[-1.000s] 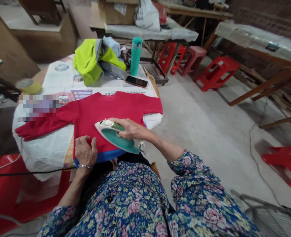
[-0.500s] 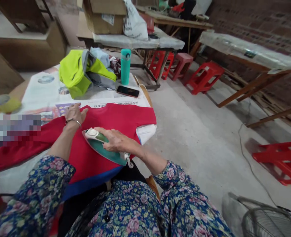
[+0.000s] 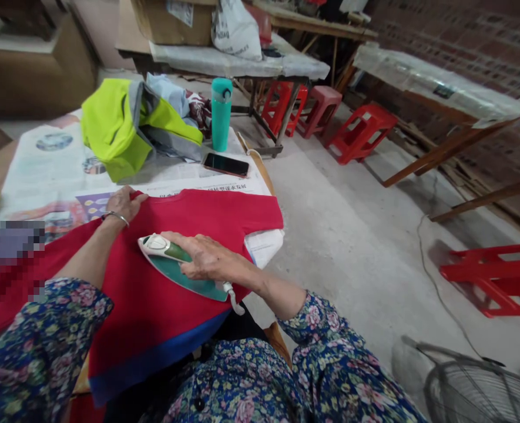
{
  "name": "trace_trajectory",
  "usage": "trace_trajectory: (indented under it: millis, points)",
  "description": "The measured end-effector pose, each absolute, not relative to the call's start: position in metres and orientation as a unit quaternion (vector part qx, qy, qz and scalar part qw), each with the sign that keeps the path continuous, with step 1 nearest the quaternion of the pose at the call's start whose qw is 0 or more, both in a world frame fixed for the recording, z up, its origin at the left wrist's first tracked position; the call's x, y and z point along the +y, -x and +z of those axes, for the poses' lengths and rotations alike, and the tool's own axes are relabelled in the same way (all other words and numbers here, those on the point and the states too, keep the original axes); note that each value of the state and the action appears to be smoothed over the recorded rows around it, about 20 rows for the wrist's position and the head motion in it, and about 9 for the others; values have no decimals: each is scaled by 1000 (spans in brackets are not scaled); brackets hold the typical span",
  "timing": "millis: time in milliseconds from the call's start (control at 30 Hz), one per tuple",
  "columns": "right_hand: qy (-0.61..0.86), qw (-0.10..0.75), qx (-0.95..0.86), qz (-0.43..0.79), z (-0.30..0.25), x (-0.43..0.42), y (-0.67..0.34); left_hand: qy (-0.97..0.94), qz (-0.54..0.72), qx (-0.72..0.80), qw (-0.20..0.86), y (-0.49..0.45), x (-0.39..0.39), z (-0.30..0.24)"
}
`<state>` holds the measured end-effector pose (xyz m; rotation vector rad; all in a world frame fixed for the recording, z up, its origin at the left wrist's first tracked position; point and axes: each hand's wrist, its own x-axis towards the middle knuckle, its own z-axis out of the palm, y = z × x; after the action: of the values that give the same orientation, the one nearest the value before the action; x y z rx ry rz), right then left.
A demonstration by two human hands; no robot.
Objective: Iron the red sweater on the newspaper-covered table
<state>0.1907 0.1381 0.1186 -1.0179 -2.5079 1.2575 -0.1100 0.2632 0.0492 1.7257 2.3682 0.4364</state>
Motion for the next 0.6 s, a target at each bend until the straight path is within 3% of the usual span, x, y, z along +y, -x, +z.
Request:
trace_trajectory:
  millis: [367,600]
  points:
    - [332,70,-818,465,134,157,-188,-511,151,843,75,87,260,72]
    - [301,85,-845,434,120,143,-202,-699,72,701,123,43,290,73]
